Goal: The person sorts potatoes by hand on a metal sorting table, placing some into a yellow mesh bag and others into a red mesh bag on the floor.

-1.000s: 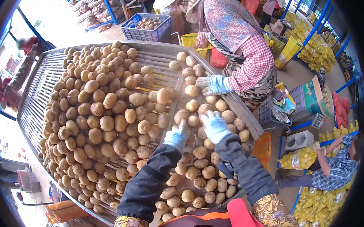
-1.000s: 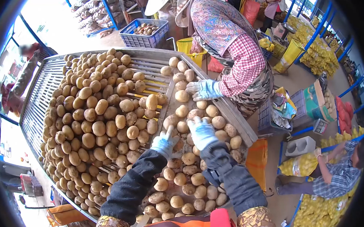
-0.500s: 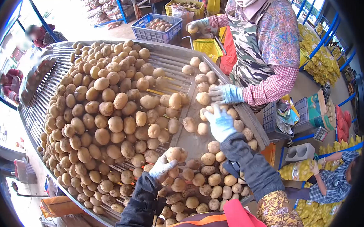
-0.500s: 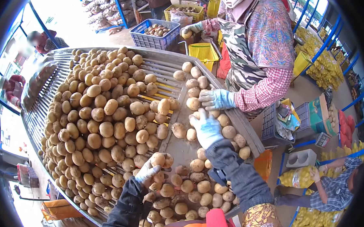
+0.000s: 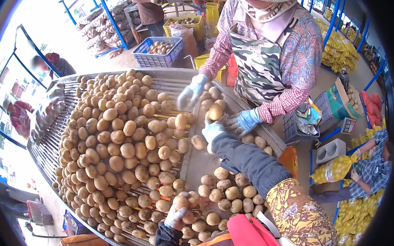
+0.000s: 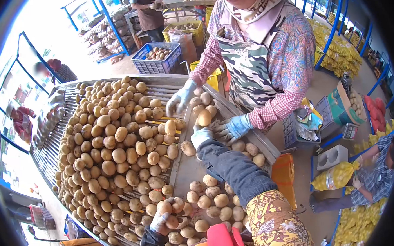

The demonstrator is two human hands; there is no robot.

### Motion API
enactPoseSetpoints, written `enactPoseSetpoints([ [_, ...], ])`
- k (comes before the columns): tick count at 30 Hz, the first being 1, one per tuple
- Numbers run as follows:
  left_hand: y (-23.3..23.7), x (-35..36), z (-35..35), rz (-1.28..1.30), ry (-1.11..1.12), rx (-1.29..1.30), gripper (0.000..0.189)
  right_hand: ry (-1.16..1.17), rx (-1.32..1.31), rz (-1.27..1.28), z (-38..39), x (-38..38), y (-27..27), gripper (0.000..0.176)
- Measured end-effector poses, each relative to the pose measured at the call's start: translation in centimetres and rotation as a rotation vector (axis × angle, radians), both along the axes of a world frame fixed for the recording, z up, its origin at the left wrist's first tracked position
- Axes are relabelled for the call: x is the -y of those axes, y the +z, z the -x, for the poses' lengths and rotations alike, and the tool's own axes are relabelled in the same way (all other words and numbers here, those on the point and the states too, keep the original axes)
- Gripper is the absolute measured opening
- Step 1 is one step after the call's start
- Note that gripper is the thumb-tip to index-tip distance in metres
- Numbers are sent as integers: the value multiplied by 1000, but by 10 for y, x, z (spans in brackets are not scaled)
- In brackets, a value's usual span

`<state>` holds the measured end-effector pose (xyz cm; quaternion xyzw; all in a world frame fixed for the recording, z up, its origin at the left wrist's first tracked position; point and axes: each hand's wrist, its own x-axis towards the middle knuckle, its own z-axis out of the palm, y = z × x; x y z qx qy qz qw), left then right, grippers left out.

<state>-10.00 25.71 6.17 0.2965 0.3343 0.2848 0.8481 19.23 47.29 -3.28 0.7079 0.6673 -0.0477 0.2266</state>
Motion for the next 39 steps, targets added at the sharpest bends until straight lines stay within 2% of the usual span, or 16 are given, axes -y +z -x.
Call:
enactPoseSetpoints([
  [2,11,18,0,71,50,-36,87,64,-138,47,-5,28,43,35],
  [3,-27,26,16,-11,21,-25,84,-88,-279,-62,-7,32,31,34],
  [6,-8,36,9,47,28,-19,83,-445,-589,-285,-28,48,6,34],
  [14,-8,-25,-28,210,76,160,71,-281,-835,153,-59,54,52,62],
  [16,-10,-49,-41,263,131,142,66,-402,-1142,-30,-62,49,23,67],
  [19,-35,-83,-50,258,162,78,61,-266,-1089,80,-35,50,44,68],
  [20,-37,-92,-59,247,146,-22,59,-223,-1060,153,-19,48,72,65],
  [26,-50,-109,-77,48,68,-95,45,-201,-1039,15,34,54,12,58],
  [28,-48,-90,-76,114,101,-37,42,-347,-1319,74,35,59,1,49],
  [29,-53,-78,-76,196,206,42,44,-645,-1475,83,45,72,41,40],
  [30,-58,-68,-77,269,310,127,45,-569,-1520,-204,53,86,22,34],
  [32,-54,-57,-74,345,374,120,49,-670,-1849,-296,54,102,31,31],
  [33,-48,-51,-66,380,293,209,51,-729,-1665,-249,39,112,54,34],
  [34,-43,-49,-60,418,220,298,53,-196,-1280,-435,16,113,63,30],
  [37,-39,-51,-55,327,223,174,47,-124,-1074,-193,-18,115,31,25],
  [39,-34,-52,-56,236,176,137,43,-266,-416,175,-5,105,55,25],
])
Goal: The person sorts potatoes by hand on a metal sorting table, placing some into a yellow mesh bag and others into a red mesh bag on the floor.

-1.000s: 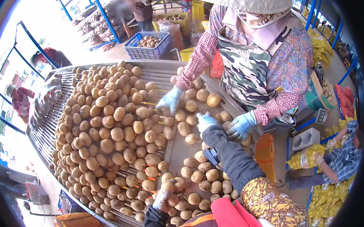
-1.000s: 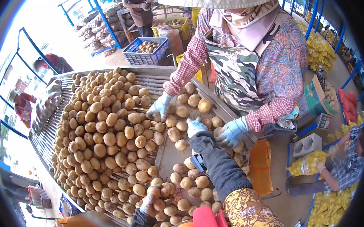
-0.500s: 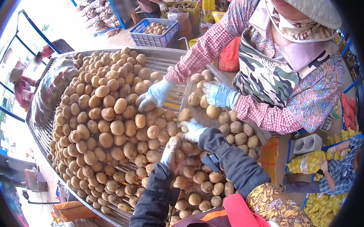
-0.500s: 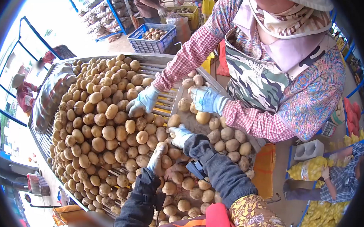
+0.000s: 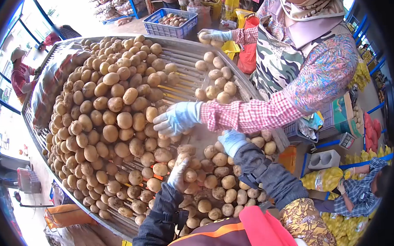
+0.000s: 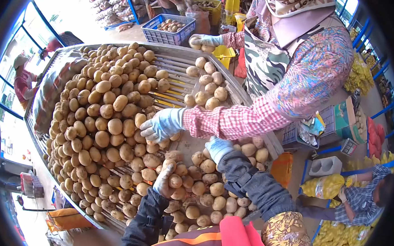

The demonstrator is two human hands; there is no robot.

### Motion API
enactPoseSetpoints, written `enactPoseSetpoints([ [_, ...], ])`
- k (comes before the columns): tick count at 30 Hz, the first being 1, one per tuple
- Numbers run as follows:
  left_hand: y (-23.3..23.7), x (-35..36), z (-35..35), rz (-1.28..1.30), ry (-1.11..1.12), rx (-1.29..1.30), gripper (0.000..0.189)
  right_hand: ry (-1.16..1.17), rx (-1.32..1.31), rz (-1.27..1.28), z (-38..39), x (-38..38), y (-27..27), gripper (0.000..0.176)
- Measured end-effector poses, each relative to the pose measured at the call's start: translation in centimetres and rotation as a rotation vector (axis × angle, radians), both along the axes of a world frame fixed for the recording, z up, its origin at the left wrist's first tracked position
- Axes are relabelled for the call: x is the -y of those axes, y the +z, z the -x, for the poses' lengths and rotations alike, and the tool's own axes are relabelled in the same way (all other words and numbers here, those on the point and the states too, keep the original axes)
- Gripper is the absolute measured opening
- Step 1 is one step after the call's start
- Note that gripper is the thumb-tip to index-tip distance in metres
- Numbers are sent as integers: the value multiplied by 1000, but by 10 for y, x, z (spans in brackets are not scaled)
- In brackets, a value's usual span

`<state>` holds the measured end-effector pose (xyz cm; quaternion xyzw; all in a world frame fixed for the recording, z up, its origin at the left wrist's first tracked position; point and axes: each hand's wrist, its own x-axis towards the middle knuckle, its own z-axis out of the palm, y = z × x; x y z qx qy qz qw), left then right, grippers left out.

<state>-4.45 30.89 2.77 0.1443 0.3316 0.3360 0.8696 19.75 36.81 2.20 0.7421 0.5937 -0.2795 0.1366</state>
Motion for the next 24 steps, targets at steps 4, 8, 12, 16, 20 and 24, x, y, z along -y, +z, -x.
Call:
enactPoseSetpoints([
  [4,-25,6,7,-196,7,-119,46,504,381,-128,21,16,-10,26],
  [8,-1,31,31,0,12,-22,58,517,375,-78,34,19,-9,24],
  [12,7,46,40,15,63,2,64,368,20,-34,18,2,12,38],
  [16,-23,20,23,66,91,-140,50,42,-585,55,1,-4,22,65],
  [20,-9,-2,6,32,19,-204,49,20,-782,150,24,-9,22,56],
  [24,-12,-12,7,-24,-96,-201,49,-253,-1130,318,38,8,26,47],
])
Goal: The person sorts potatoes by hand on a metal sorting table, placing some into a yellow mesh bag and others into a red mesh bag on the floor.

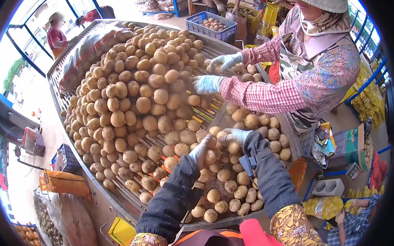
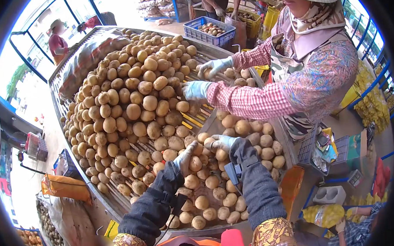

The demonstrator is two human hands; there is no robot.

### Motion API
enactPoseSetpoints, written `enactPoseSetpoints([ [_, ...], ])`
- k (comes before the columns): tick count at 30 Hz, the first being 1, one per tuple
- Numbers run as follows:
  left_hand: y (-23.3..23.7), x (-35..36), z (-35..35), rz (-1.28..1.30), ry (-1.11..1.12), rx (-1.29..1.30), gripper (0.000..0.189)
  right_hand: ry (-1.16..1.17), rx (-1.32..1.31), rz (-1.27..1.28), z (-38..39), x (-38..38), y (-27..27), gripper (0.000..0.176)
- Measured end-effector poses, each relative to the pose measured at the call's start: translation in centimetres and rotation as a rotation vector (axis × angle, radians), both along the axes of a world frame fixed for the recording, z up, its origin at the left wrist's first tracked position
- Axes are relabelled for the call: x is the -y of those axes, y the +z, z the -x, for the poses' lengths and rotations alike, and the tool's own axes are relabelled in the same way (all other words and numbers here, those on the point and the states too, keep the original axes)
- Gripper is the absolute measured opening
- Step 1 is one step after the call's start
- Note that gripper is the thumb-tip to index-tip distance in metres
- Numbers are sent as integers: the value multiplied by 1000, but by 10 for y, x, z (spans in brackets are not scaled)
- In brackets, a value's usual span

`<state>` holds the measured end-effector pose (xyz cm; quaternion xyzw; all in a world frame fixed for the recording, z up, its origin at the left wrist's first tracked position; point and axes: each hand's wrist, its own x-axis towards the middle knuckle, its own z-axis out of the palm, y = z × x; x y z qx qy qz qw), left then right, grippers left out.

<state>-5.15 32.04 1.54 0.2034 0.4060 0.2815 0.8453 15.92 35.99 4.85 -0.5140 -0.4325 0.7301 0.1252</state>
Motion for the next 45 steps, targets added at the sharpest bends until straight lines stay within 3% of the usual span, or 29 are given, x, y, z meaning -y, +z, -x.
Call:
enactPoseSetpoints([
  [1,-9,1,-2,45,23,-32,57,-144,-110,75,1,13,8,52],
  [2,-1,10,0,-20,15,3,58,-163,-202,134,-11,9,-25,34],
  [3,10,18,4,-89,8,35,58,-154,-203,134,-8,16,-15,34],
  [5,19,33,22,-58,-6,161,60,-208,-366,108,2,39,19,48],
  [6,26,40,28,34,-5,177,61,-204,-370,113,5,44,21,48],
  [8,42,57,40,-112,-35,218,62,-52,-440,47,14,48,35,44],
  [9,52,69,47,-220,-63,260,62,-55,-479,93,12,61,46,50],
  [11,72,95,61,-160,-32,244,61,-50,-562,261,16,88,72,56],
  [13,60,126,73,-188,57,283,62,-52,-582,133,29,109,43,64],
  [14,71,142,81,-8,128,475,64,-19,-668,207,39,121,44,65],
  [15,79,154,88,-20,168,508,63,15,-753,282,49,133,45,67],
  [16,86,165,94,-126,186,347,63,83,-849,200,58,138,15,67],
  [17,97,179,101,-225,208,181,64,-20,-936,229,74,156,23,63],
  [18,109,190,115,-264,127,96,67,-7,-944,407,91,169,32,62],
  [19,61,217,142,11,262,534,70,20,-942,590,112,181,45,62],
  [20,69,238,162,-19,285,557,71,-70,-812,524,131,198,51,63],
  [21,78,261,181,-58,325,574,73,20,-792,476,162,208,91,72],
  [22,69,288,195,-48,449,469,74,109,-847,492,196,223,94,72],
  [23,59,320,219,-100,438,527,75,200,-902,512,229,245,92,71],
  [24,57,355,237,-67,496,596,74,216,-757,468,244,263,59,73],
  [27,34,466,285,-5,675,715,72,494,-395,598,320,316,38,75],
  [28,33,506,298,9,751,658,69,515,-426,704,343,343,2,69],
  [31,20,629,326,108,1041,651,67,716,-327,859,436,437,-16,58],
  [33,10,708,336,70,1253,550,67,811,-34,841,492,498,-23,42],
  [37,32,837,374,-4,1669,470,67,1359,-182,769,631,632,-14,44],
  [41,59,917,465,97,2007,-19,62,1411,-264,544,753,753,18,61],
  [43,55,942,521,-100,2060,-131,60,1290,-216,404,786,780,57,67],
  [45,36,965,570,-153,2202,134,62,1200,-124,212,795,787,69,71],
])
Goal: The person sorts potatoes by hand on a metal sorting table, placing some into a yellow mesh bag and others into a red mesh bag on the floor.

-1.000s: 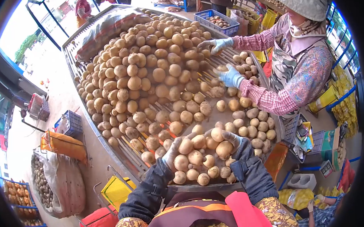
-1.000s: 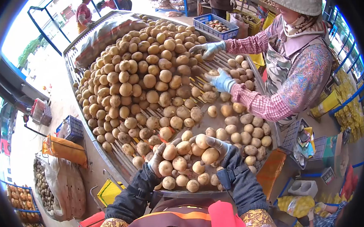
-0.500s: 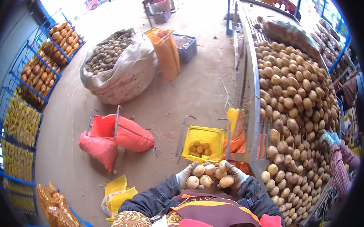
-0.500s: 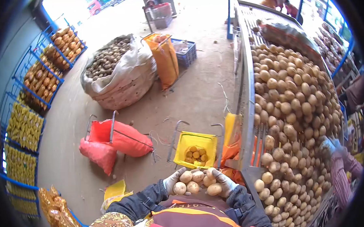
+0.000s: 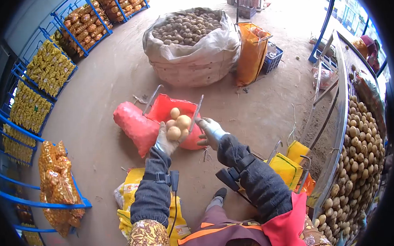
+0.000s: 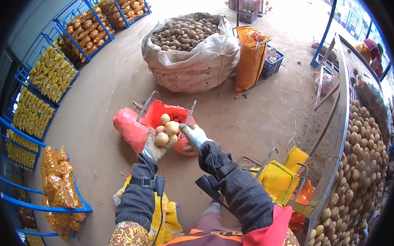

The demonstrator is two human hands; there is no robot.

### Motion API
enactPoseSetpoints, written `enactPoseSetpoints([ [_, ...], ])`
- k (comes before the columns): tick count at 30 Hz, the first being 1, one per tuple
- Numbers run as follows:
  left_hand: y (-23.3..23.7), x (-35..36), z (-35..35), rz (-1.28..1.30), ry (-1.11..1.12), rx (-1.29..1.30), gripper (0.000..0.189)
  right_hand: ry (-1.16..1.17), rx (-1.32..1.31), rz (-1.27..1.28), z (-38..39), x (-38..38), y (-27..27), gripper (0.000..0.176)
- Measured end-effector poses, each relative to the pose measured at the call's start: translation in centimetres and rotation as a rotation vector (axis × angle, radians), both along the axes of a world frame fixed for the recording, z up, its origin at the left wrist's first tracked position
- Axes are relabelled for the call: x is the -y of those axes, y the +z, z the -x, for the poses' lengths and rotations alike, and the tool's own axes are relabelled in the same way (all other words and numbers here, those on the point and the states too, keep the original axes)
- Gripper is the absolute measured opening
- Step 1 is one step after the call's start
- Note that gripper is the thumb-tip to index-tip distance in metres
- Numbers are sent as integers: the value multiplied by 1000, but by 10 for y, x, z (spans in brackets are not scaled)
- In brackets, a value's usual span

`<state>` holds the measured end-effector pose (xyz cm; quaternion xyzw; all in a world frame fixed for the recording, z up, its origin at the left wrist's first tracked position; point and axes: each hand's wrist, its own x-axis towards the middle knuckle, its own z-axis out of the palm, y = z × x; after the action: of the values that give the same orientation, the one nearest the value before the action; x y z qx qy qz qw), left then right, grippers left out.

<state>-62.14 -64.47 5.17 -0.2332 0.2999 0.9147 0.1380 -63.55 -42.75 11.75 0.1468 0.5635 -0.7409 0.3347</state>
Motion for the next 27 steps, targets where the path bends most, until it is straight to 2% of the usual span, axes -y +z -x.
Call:
enactPoseSetpoints([
  [2,-29,7,10,384,102,94,78,-43,-89,32,-17,-23,-27,63],
  [4,-54,-1,-6,309,4,267,85,-96,-58,3,-64,-66,-60,52],
  [5,-68,-12,-25,367,-132,246,90,-116,31,-67,-94,-88,-71,45],
  [7,-116,-26,-68,287,-377,248,69,-133,230,-168,-168,-143,-118,34],
  [9,-120,-67,-102,314,-571,393,58,-293,272,-254,-261,-189,-156,28],
  [12,-136,-117,-139,178,-787,304,52,-546,452,-309,-350,-232,-140,26],
  [16,-69,-209,-125,-13,-939,48,56,-808,463,-327,-439,-273,-129,25],
  [20,18,-297,-111,-248,-1099,-466,73,-1003,368,-328,-519,-295,-125,19],
  [22,43,-346,-120,-281,-1186,-585,77,-1082,311,-353,-565,-300,-128,17],
  [24,58,-402,-157,-267,-1277,-612,77,-1197,295,-351,-618,-302,-146,17],
  [27,59,-484,-232,-230,-1504,-643,74,-1534,91,-968,-702,-308,-169,22],
])
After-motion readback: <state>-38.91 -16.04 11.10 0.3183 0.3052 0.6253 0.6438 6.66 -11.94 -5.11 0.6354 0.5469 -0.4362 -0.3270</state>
